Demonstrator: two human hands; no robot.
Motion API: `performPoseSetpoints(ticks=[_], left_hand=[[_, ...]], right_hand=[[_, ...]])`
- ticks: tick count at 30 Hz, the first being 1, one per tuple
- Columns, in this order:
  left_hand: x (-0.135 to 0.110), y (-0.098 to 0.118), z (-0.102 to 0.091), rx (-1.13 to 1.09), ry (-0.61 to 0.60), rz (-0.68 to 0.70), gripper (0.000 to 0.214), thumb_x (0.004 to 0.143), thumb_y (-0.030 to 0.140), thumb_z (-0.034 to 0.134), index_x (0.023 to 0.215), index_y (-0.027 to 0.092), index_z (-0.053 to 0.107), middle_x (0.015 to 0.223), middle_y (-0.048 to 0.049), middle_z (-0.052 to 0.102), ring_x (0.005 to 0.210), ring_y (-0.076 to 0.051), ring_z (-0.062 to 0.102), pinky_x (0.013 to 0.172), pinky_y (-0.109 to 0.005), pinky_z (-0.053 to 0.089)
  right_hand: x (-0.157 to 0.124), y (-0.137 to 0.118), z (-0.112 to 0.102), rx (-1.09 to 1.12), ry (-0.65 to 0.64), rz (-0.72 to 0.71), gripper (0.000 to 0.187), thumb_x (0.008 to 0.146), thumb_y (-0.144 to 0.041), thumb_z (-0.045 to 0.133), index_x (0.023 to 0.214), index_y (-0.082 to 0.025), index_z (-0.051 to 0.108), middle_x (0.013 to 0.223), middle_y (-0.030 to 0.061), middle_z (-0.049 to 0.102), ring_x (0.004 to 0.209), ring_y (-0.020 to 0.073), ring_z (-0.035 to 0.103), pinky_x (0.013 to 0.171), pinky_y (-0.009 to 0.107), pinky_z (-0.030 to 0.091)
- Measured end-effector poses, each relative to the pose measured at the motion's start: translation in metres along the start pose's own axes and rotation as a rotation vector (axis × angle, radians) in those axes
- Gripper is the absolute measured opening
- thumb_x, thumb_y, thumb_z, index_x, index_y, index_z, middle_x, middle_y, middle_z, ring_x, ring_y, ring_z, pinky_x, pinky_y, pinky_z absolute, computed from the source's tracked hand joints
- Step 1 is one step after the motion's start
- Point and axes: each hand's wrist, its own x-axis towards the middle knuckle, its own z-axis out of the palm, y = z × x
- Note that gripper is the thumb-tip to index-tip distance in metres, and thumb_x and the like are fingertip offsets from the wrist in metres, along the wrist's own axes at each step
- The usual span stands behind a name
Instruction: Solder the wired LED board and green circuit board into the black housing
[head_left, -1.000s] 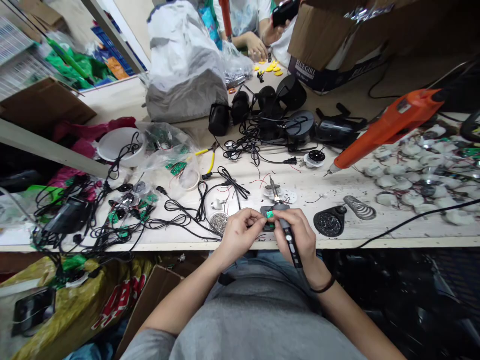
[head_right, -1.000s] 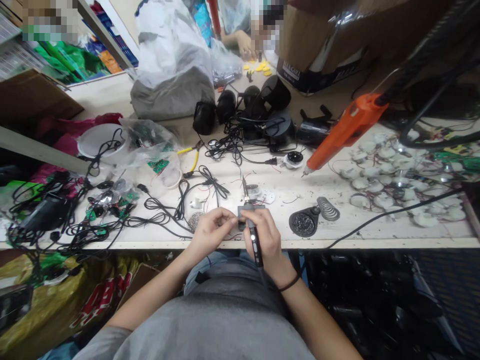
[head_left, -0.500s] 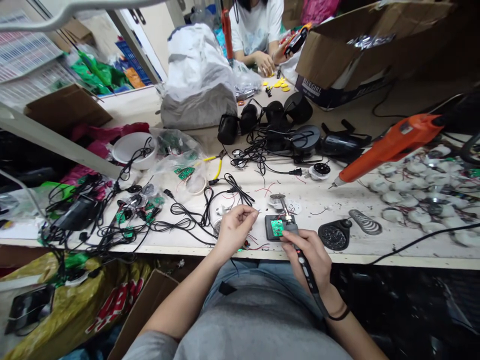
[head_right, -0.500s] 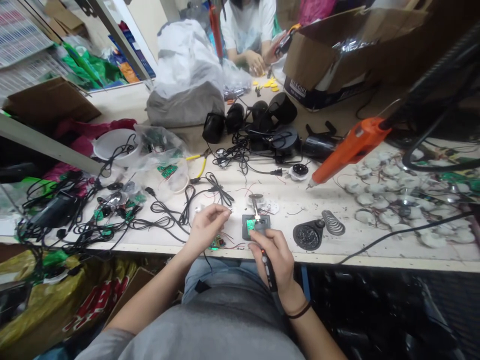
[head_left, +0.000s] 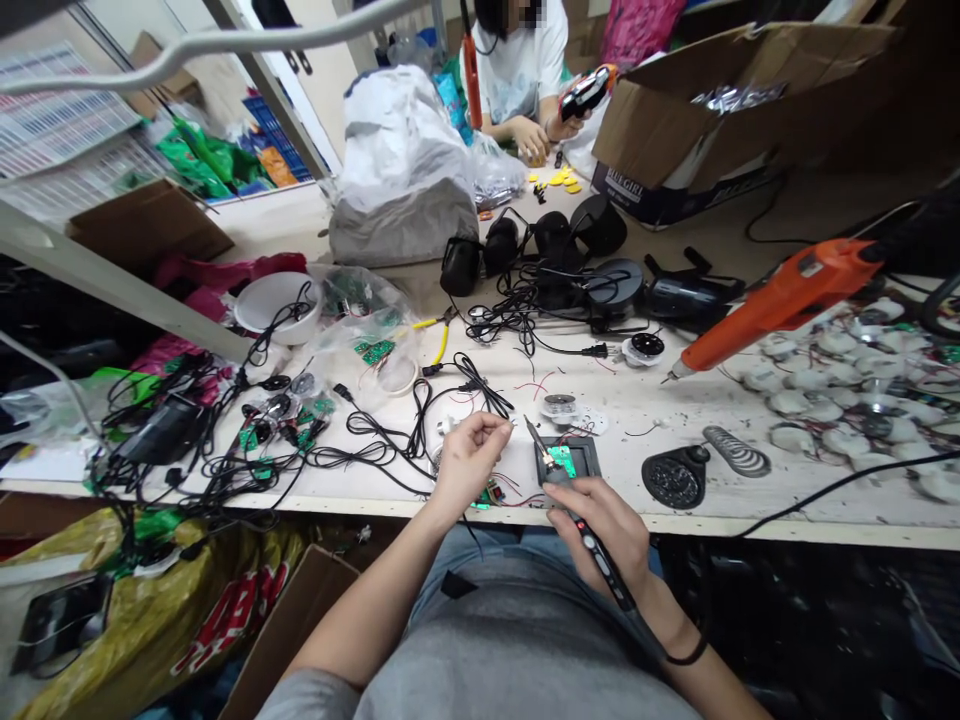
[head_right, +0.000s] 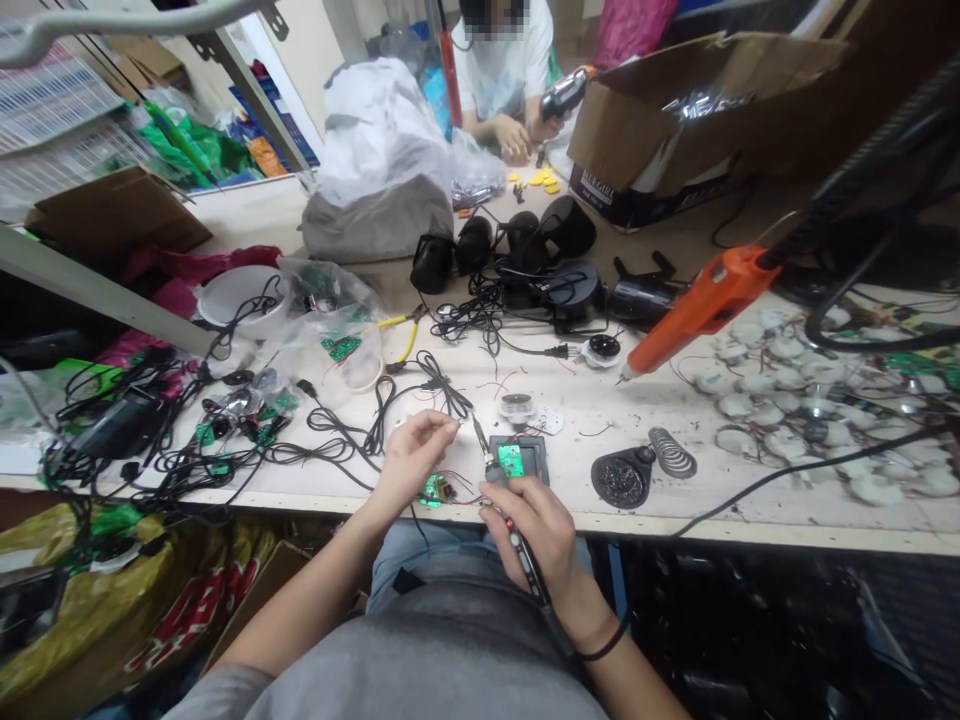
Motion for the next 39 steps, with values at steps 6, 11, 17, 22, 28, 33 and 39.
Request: performPoseSetpoints(ticks=[6, 11, 17, 22, 28, 33, 39], left_hand=[[0.002, 0.000, 0.000, -0.031, 0.000, -0.039, 0.049, 0.064, 0.061, 0.080, 0.073, 0.016, 0.065, 0.053, 0.0049, 0.052, 0.048, -0.007, 0.041, 0.047, -0.020, 0.032], [0.002, 0.000, -0.001, -0.044, 0.011, -0.062, 0.046, 0.063, 0.059, 0.081, 0.073, 0.016, 0.065, 0.052, 0.0052, 0.052, 0.047, -0.007, 0.040, 0.047, -0.019, 0.031], [0.003, -0.002, -0.001, -0.036, 0.032, -0.060, 0.048, 0.062, 0.060, 0.083, 0.071, 0.016, 0.066, 0.054, 0.0042, 0.054, 0.048, -0.007, 0.041, 0.046, -0.019, 0.032], [0.002, -0.003, -0.001, -0.025, 0.049, -0.026, 0.046, 0.064, 0.059, 0.081, 0.071, 0.016, 0.066, 0.054, 0.0040, 0.054, 0.048, -0.007, 0.041, 0.047, -0.020, 0.033], [-0.006, 0.000, 0.001, 0.058, -0.011, 0.092, 0.030, 0.072, 0.046, 0.074, 0.072, 0.017, 0.069, 0.060, 0.0015, 0.059, 0.053, -0.009, 0.047, 0.052, -0.022, 0.038], [-0.012, 0.001, 0.005, 0.114, -0.072, 0.162, 0.024, 0.077, 0.040, 0.069, 0.072, 0.017, 0.069, 0.064, -0.0007, 0.063, 0.056, -0.011, 0.052, 0.054, -0.023, 0.040], [-0.013, -0.002, 0.004, 0.100, -0.101, 0.150, 0.024, 0.078, 0.039, 0.067, 0.072, 0.017, 0.068, 0.063, -0.0004, 0.062, 0.055, -0.011, 0.050, 0.051, -0.022, 0.038]], right_hand=[[-0.002, -0.003, 0.001, 0.009, -0.006, -0.051, 0.027, 0.094, -0.010, 0.061, 0.119, -0.018, 0.070, 0.087, 0.0061, 0.064, 0.074, 0.0168, 0.066, 0.064, 0.027, 0.058], [-0.001, -0.004, 0.002, 0.018, -0.016, -0.066, 0.029, 0.094, -0.010, 0.061, 0.119, -0.019, 0.070, 0.086, 0.0053, 0.063, 0.071, 0.0158, 0.065, 0.061, 0.026, 0.057], [-0.001, -0.004, 0.002, 0.015, -0.010, -0.073, 0.032, 0.092, -0.010, 0.062, 0.121, -0.020, 0.071, 0.086, 0.0052, 0.064, 0.071, 0.0162, 0.066, 0.061, 0.026, 0.058], [-0.002, -0.003, 0.003, -0.009, -0.008, -0.069, 0.027, 0.095, -0.008, 0.061, 0.118, -0.018, 0.070, 0.088, 0.0067, 0.065, 0.074, 0.0161, 0.067, 0.063, 0.026, 0.059], [0.017, -0.002, 0.008, -0.096, 0.156, -0.003, 0.043, 0.092, -0.004, 0.067, 0.130, -0.024, 0.064, 0.098, 0.0069, 0.065, 0.086, 0.0185, 0.068, 0.071, 0.029, 0.062], [0.036, 0.002, 0.017, -0.080, 0.144, -0.017, 0.048, 0.090, -0.002, 0.068, 0.132, -0.023, 0.060, 0.103, 0.0081, 0.064, 0.090, 0.0198, 0.066, 0.074, 0.032, 0.061], [0.037, 0.005, 0.024, -0.096, 0.155, -0.023, 0.048, 0.091, -0.005, 0.068, 0.133, -0.025, 0.059, 0.098, 0.0056, 0.065, 0.090, 0.0204, 0.066, 0.074, 0.033, 0.060]])
